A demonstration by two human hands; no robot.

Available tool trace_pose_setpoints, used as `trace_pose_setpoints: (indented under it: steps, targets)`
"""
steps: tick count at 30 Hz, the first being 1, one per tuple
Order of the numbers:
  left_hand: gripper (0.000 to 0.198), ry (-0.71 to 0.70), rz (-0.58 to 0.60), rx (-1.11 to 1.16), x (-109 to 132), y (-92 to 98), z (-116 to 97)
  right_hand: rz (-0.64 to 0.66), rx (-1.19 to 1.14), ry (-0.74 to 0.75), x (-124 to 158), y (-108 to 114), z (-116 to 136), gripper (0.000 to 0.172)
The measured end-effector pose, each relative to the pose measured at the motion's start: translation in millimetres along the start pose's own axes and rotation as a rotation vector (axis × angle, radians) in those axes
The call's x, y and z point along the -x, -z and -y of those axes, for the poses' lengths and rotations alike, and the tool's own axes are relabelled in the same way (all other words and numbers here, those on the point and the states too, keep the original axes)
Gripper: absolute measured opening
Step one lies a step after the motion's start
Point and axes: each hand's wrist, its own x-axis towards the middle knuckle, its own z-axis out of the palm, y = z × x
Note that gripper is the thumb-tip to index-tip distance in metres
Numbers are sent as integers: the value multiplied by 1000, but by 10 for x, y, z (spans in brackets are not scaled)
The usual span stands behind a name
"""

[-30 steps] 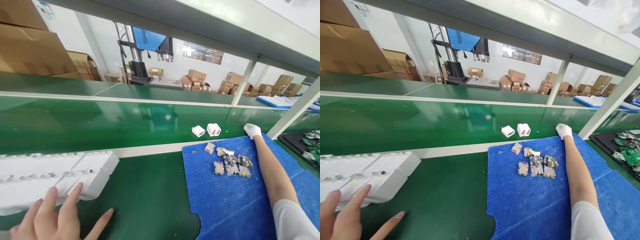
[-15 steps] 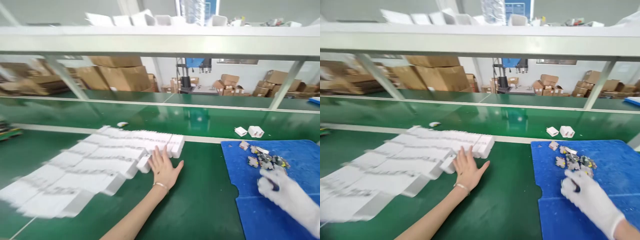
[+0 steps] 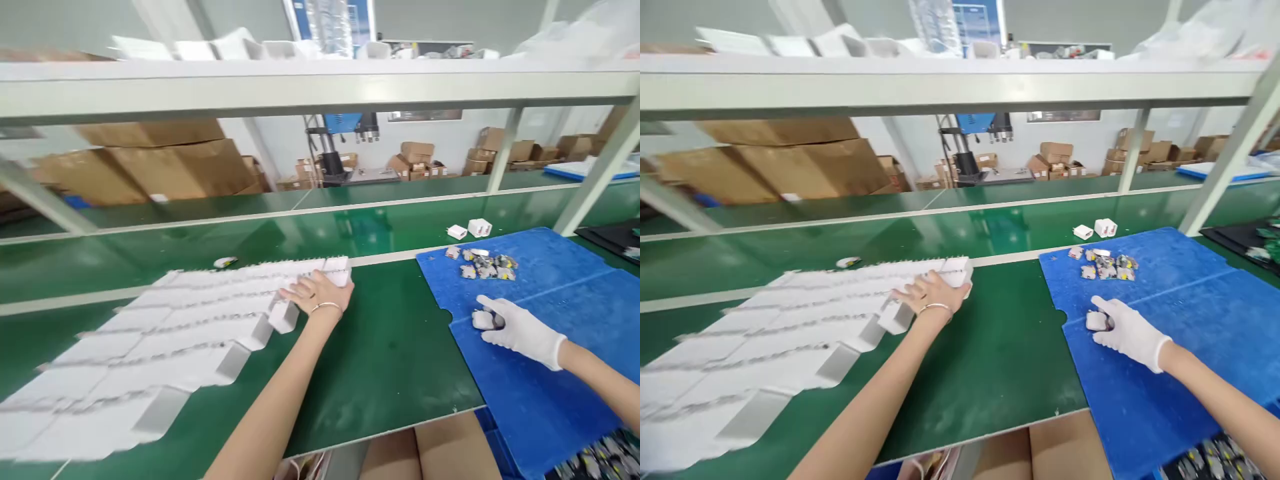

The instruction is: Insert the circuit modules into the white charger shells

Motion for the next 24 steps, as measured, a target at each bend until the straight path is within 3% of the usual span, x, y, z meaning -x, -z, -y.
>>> trace_pose_setpoints:
  steps: [5,10,12,14,16,19,22,24]
  targets:
    - [106,-36,57,-9,-15,71,15,-13,-317,-14,109,-91,114,59]
    - [106,-127,180,-57,15,180,-11,-148,-160,-117,185,-131,293,55]
    - [102,-114,189,51,81,224,5,-256,-177,-196,245,-148,401,54]
    - [102,-130,272,362,175,262,34,-356,-290,-257,338,-173,530,47]
    - [99,-222,492,768,291,290,58,-425,-452,-277,452,-208,685,41]
    - [81,-295,864,1185,490,297,50,-521,-659,-258,606,-307,960,42]
    - [82,-188,1286,1636,688,255,8,-669,-710,-153,673,-487,1208,34]
    - [80,-102,1452,1778,799,210,-8,-747,-682,-32,677,-631,1313,27]
